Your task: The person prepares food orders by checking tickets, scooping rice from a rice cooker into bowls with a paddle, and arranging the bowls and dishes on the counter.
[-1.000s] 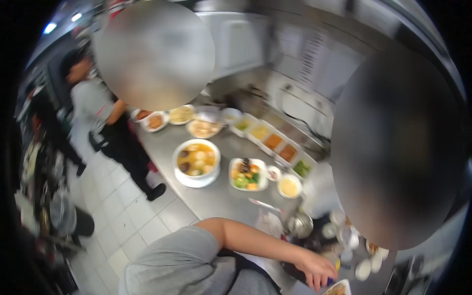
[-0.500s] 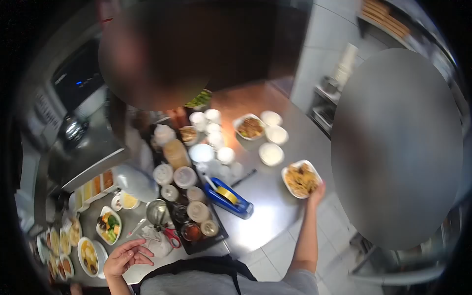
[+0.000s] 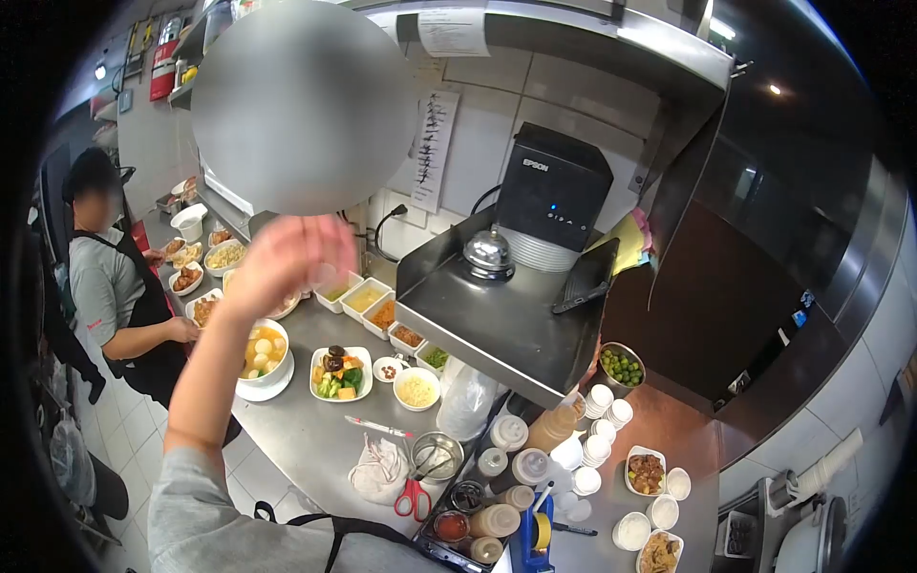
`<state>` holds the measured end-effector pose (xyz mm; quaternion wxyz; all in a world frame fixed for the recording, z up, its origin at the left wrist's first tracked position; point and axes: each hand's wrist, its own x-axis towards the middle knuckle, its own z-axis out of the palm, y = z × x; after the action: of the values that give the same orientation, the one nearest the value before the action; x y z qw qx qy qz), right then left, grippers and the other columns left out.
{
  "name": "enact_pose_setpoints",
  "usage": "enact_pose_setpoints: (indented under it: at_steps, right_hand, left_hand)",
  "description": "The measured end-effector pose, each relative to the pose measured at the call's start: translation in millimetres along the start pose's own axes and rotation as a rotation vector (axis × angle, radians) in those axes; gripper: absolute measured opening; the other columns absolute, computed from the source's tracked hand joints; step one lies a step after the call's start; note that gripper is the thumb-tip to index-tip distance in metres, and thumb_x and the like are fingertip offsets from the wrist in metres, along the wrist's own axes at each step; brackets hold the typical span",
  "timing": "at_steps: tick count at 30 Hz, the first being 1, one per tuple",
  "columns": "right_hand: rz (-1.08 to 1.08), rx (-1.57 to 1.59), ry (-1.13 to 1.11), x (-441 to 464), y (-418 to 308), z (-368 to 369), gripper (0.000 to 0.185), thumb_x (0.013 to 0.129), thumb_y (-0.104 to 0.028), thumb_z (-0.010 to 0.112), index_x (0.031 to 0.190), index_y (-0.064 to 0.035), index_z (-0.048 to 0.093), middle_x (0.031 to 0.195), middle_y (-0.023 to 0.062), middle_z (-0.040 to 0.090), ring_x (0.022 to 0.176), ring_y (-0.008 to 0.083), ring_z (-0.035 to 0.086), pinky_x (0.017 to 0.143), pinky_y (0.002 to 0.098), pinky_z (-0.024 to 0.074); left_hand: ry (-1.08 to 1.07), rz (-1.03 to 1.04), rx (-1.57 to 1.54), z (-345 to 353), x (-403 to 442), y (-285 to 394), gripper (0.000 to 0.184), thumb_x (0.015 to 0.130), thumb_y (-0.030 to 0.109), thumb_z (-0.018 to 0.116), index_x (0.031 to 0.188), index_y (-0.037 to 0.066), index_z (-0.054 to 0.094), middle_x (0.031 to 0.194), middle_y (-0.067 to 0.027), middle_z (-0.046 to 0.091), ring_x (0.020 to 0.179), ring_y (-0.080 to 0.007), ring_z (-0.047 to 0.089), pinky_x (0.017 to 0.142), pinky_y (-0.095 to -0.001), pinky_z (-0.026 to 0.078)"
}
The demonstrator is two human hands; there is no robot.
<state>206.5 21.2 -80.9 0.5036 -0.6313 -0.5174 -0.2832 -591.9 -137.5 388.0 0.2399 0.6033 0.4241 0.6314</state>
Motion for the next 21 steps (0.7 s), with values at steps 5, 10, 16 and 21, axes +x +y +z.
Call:
enact_pose_setpoints:
  at_steps: [5, 10, 16, 21]
  right_hand:
    - [1.071, 0.275, -0.102, 87.1, -112.4, -37.8, 0.045, 0.092, -0.036, 0.041, 0.113, 0.0021, 0.054, 0.119, 0.0244, 0.052, 0.109, 0.0375, 0.050, 0.090, 0.0445, 0.0419]
    - [0.994, 1.169, -0.086, 133.6, -231.7, -96.4, 0.053, 0.091, -0.046, 0.044, 0.129, -0.0103, 0.045, 0.134, 0.0101, 0.037, 0.128, 0.0223, 0.026, 0.105, 0.0485, 0.0159]
    - [0.598, 1.615, -0.639, 117.6, -426.7, -153.7, 0.032, 0.092, -0.024, 0.050, 0.114, -0.0014, 0.048, 0.092, 0.0054, 0.056, 0.079, 0.0146, 0.054, 0.068, 0.0272, 0.0454]
    - [0.327, 1.381, -1.576, 34.3, -578.5, -134.0, 0.021, 0.090, -0.013, 0.051, 0.103, 0.0023, 0.058, 0.073, 0.0040, 0.056, 0.063, 0.0107, 0.053, 0.056, 0.0237, 0.0443]
  left_hand:
    - [0.501, 0.444, -0.210, -84.7, 140.1, 44.9, 0.050, 0.087, 0.018, 0.056, 0.128, 0.002, 0.033, 0.124, -0.0168, 0.047, 0.111, -0.0245, 0.051, 0.094, -0.0424, 0.042]
    - [0.617, 0.467, 0.026, -107.5, 213.4, 62.8, 0.048, 0.082, 0.009, 0.060, 0.125, 0.001, 0.041, 0.106, -0.0102, 0.055, 0.091, -0.0160, 0.054, 0.080, -0.0297, 0.044]
    - [-0.095, 0.416, -0.085, -113.6, 112.4, 28.4, 0.069, 0.077, 0.016, 0.068, 0.133, 0.005, 0.030, 0.102, -0.0087, 0.055, 0.088, -0.0183, 0.054, 0.082, -0.0271, 0.042]
    - [-0.282, -0.306, -0.107, -92.5, -105.6, -86.2, 0.034, 0.083, 0.011, 0.062, 0.116, 0.007, 0.059, 0.112, -0.0048, 0.059, 0.106, -0.0126, 0.052, 0.088, -0.0276, 0.044]
